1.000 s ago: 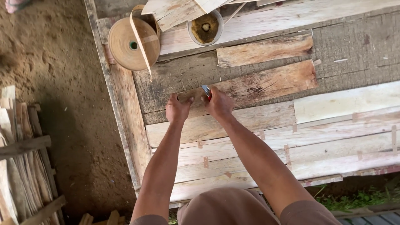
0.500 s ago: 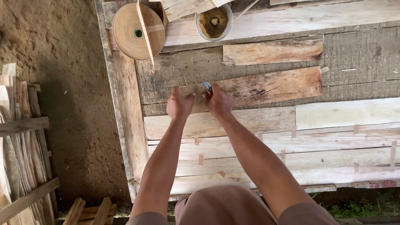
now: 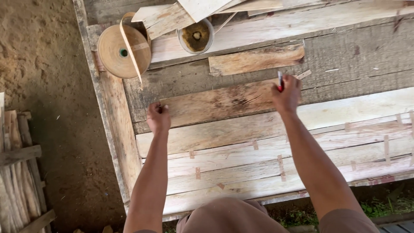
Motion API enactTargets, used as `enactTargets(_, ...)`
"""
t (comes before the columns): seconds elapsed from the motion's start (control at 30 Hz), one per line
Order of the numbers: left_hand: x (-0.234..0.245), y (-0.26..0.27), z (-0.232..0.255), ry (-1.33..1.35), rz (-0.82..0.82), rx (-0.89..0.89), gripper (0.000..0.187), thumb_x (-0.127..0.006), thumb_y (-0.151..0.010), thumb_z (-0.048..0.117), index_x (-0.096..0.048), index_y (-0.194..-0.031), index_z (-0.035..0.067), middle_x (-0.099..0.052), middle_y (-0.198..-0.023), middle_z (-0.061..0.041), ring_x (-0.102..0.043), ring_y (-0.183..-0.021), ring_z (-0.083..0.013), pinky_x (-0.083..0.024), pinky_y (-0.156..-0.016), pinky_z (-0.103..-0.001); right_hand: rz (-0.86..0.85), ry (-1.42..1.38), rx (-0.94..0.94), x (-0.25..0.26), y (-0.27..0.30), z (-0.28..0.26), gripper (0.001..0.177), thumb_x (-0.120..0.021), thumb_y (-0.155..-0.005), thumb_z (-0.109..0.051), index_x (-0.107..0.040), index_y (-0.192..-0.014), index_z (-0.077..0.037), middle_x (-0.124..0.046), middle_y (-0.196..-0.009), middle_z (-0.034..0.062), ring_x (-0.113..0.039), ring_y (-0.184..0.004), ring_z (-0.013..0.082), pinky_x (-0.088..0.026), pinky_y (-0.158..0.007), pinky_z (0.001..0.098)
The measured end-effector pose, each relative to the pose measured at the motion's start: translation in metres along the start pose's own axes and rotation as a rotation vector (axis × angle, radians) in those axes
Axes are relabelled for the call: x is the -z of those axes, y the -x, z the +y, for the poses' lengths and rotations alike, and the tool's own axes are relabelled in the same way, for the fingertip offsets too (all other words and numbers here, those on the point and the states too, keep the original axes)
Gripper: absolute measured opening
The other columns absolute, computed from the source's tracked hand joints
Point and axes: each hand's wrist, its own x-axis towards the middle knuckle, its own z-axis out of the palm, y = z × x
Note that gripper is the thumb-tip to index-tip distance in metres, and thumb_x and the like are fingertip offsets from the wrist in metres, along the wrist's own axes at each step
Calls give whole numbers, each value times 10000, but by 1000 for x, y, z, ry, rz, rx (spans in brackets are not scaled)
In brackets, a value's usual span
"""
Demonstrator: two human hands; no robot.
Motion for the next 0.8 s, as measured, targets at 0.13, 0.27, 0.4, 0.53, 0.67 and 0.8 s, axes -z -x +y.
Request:
enactTargets(0.13,9,3,1,44,78,1,319,-775,-883,310,-697,-1160,171,-764,-971,-35,-730,-1006,-279,-568,-877,-470,-40,65,-200,35,-10,22,579,-813,-855,-360,-575,-1327,-124,-471,-1317,128,-610,-1207,409,-507,-1057,492)
enactTargets(0.27,19,-1,0,42,109,48,306,-770,-898,314,-695,-1167,188,-763,-990,-5,-722,-1025,-273,-570,-891,-470,-163,124,-272,26,-11,39,496,-794,-833,-487,-645,-1146,-133,-540,-1211,123,-640,-1146,414,-521,-1019,493)
enactTargets(0.4,19,-9,-14,23,109,73,336,-766,-878,338,-700,-1181,208,-758,-1003,4,-719,-1034,-244,-555,-922,-432,-216,123,-315,28,-1,14,562,-795,-839,-473,-668,-1279,-146,-561,-1280,122,-654,-1169,401,-519,-1028,486)
enactTargets(0.53,37,-4,-7,28,82,60,252,-677,-970,267,-719,-1203,180,-763,-1010,-15,-726,-1028,-278,-560,-920,-472,-234,95,-272,16,-4,20,575,-814,-863,-451,-669,-1278,-80,-575,-1269,188,-645,-1165,467,-518,-1018,513)
enactTargets(0.67,49,-9,-12,18,81,47,277,-617,-986,287,-737,-1207,170,-745,-1073,-96,-698,-1077,-365,-539,-954,-515,-256,144,-250,10,-2,15,530,-795,-877,-521,-678,-1156,-86,-619,-1144,172,-663,-1121,449,-521,-993,506)
enactTargets(0.8,89,17,16,209,106,71,303,-494,-1073,272,-752,-1157,136,-724,-922,-92,-706,-970,-371,-513,-881,-517,-298,117,-246,14,13,-1,492,-778,-916,-489,-704,-1168,-73,-675,-1082,183,-673,-1118,445,-517,-990,518)
